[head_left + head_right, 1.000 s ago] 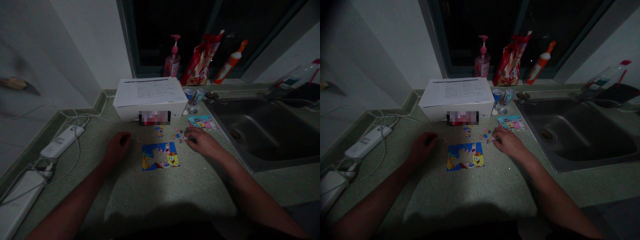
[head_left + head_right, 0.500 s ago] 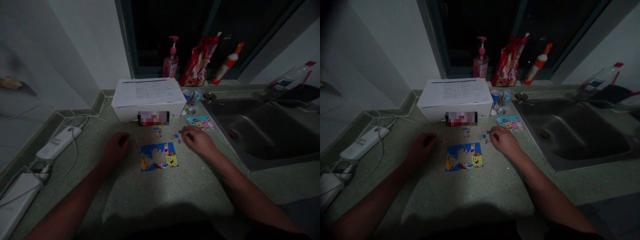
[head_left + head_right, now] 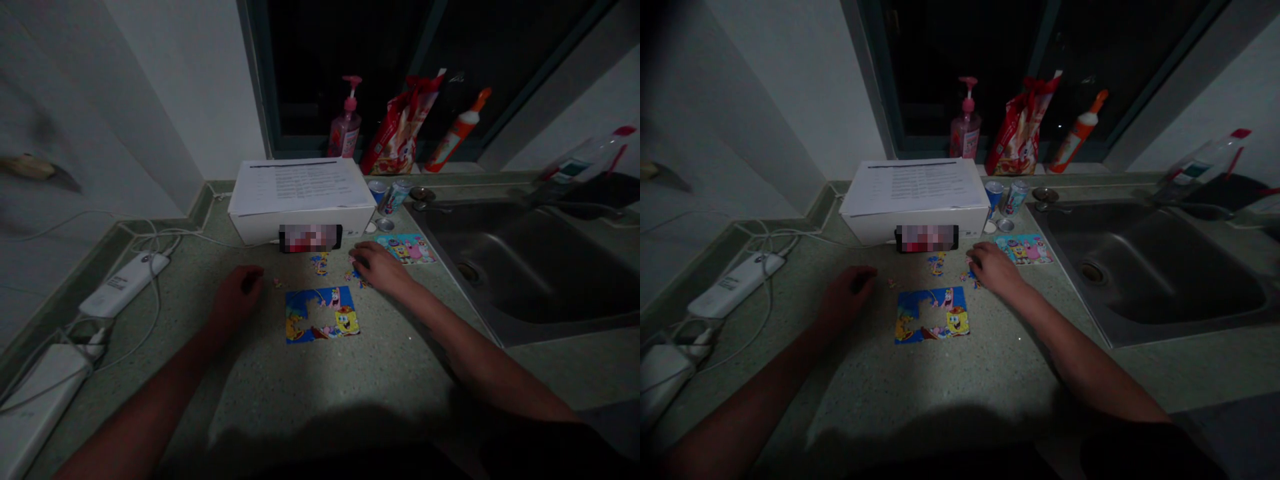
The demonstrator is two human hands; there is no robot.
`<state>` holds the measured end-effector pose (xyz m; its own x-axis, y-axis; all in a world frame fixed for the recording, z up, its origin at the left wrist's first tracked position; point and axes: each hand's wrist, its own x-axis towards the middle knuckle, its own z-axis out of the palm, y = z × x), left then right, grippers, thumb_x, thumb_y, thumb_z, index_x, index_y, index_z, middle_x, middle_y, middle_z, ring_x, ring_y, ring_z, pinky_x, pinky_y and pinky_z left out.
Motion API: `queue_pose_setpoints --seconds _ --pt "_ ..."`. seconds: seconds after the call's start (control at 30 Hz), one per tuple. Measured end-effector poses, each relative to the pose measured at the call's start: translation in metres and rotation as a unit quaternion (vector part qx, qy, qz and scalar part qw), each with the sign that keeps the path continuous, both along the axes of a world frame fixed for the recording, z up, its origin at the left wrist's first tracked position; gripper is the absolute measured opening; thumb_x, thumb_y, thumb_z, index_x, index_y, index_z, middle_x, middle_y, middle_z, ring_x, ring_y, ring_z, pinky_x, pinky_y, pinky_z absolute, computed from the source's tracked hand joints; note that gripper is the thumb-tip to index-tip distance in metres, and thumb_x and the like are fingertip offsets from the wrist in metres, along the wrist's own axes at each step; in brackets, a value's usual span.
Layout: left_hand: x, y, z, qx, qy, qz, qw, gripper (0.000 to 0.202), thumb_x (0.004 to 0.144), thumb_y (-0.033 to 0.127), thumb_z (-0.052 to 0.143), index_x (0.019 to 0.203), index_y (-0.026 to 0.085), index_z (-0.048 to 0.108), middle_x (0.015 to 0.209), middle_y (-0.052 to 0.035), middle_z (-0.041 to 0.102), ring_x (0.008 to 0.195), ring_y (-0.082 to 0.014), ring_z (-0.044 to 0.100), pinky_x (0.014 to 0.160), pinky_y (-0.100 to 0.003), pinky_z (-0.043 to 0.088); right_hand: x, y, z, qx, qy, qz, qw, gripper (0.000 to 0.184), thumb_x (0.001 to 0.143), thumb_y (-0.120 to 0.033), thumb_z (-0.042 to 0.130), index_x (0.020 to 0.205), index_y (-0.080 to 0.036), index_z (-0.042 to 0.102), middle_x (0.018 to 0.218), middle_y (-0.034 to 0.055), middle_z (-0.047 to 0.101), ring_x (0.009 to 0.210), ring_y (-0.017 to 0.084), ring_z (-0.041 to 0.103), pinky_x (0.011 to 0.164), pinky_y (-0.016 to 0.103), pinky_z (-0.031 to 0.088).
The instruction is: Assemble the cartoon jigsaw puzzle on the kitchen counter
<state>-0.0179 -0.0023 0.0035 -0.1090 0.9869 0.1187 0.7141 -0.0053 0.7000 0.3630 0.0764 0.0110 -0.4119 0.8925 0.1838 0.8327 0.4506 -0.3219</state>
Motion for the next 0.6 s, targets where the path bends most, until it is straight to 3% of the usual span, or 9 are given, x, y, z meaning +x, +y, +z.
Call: queue_pose_setpoints --seconds 0.6 --pt "0.0 0.0 0.001 0.003 0.01 -0.001 1.0 0.036 0.09 0.045 0.057 0.112 0.021 0.073 0.114 -0.0129 0.081 0.104 -0.0318 0.077 0.099 -0.05 0.062 -0.001 -0.013 -0.015 0.047 0.042 -0.002 0.998 0.022 0.103 -0.023 0.064 0.115 -0.018 0.081 0.129 0.0181 0.076 0.123 0.034 0.071 0.114 0.054 0.055"
